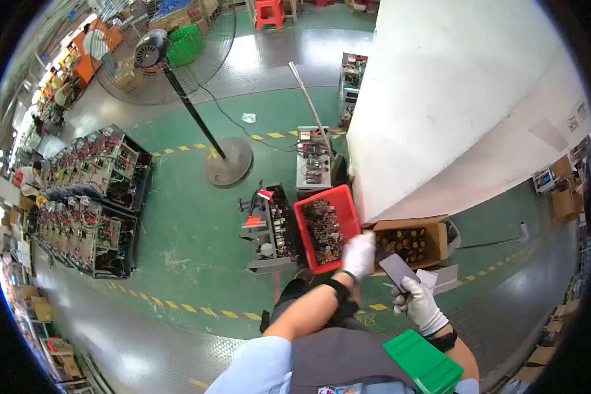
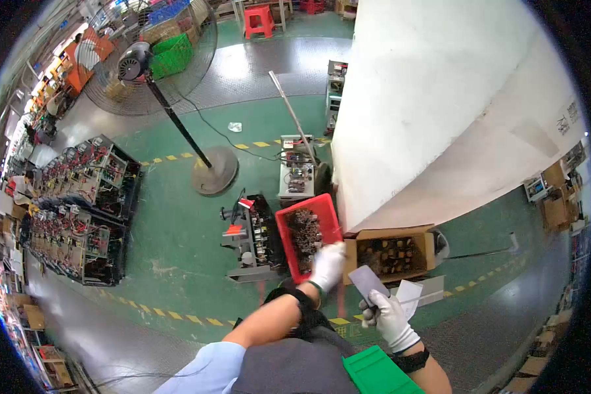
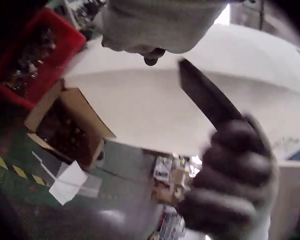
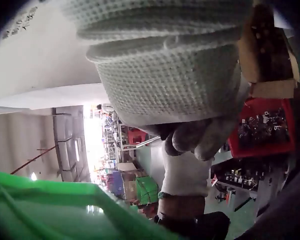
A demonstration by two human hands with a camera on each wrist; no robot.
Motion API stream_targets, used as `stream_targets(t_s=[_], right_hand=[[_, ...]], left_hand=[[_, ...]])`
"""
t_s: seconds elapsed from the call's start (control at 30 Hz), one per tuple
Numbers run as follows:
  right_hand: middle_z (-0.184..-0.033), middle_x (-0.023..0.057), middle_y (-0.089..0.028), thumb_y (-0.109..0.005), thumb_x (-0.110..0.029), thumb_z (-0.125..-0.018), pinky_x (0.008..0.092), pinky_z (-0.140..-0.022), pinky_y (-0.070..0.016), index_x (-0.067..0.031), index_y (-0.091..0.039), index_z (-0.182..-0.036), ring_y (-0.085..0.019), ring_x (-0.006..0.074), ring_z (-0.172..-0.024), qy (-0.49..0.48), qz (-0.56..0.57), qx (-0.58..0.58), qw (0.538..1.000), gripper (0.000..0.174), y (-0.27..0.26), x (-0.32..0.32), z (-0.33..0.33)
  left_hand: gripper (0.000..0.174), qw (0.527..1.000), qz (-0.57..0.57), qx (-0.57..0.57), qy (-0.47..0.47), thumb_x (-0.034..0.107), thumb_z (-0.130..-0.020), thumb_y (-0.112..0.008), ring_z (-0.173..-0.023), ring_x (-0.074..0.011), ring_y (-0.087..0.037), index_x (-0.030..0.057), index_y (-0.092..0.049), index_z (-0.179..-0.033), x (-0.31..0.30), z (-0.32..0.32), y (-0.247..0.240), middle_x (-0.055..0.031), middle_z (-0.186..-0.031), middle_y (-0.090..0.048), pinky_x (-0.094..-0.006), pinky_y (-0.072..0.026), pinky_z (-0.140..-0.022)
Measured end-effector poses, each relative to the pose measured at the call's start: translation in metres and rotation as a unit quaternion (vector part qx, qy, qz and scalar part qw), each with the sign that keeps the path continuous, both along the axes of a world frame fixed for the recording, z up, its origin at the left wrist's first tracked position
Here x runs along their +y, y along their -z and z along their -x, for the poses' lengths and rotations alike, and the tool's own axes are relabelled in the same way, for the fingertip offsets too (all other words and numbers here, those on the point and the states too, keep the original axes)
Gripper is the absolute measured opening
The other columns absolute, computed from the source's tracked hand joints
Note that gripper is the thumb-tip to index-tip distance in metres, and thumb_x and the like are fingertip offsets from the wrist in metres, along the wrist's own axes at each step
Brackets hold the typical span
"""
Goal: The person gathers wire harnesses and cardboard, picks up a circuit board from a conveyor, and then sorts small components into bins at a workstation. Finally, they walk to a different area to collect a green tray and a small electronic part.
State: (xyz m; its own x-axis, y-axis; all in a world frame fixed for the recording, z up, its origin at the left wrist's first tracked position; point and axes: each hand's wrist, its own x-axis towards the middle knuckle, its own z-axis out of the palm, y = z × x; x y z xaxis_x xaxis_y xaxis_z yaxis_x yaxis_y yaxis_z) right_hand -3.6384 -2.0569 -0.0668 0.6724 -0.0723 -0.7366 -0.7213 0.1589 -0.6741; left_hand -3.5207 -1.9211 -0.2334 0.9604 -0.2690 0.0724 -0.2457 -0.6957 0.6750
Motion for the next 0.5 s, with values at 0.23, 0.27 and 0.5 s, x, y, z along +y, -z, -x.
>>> stream_targets(t_s=[0.23, 0.27, 0.5], right_hand=[[-0.057, 0.0022, -0.047, -0.048, -0.043, -0.094, 0.0334, -0.048, -0.0387, -0.0049, -0.057, -0.081, -0.046, 0.0196, -0.048, 0.007, -0.097, -0.017, 0.995, 0.042, -0.011, 0.003, 0.002], [-0.057, 0.0022, -0.047, -0.048, -0.043, -0.094, 0.0334, -0.048, -0.0387, -0.0049, -0.057, -0.081, -0.046, 0.0196, -0.048, 0.004, -0.099, -0.018, 0.995, 0.042, -0.008, 0.0, 0.003], [-0.068, 0.0028, -0.057, -0.051, -0.035, -0.095, 0.0269, -0.05, -0.048, -0.0039, -0.06, -0.089, -0.055, 0.0129, -0.055, -0.044, -0.186, -0.001, 0.982, 0.033, 0.027, 0.011, -0.004]], left_hand=[[0.063, 0.932, 0.175, 0.292, -0.124, 0.058, -0.094, -0.033, -0.119, -0.0411, -0.046, 0.0046, -0.06, -0.113, 0.076, -0.043, 0.019, -0.0268, -0.124, -0.048, -0.0482, -0.0367, -0.1], [0.059, 0.952, 0.124, 0.246, -0.131, 0.055, -0.094, -0.036, -0.118, -0.0405, -0.047, 0.0054, -0.061, -0.113, 0.078, -0.038, 0.014, -0.0267, -0.126, -0.047, -0.0481, -0.0378, -0.099], [0.052, 0.765, 0.413, 0.485, -0.094, 0.055, -0.094, -0.045, -0.06, -0.0145, -0.062, 0.0062, -0.06, -0.106, 0.07, 0.038, -0.086, -0.0019, -0.075, -0.062, -0.0263, -0.0499, -0.054]])
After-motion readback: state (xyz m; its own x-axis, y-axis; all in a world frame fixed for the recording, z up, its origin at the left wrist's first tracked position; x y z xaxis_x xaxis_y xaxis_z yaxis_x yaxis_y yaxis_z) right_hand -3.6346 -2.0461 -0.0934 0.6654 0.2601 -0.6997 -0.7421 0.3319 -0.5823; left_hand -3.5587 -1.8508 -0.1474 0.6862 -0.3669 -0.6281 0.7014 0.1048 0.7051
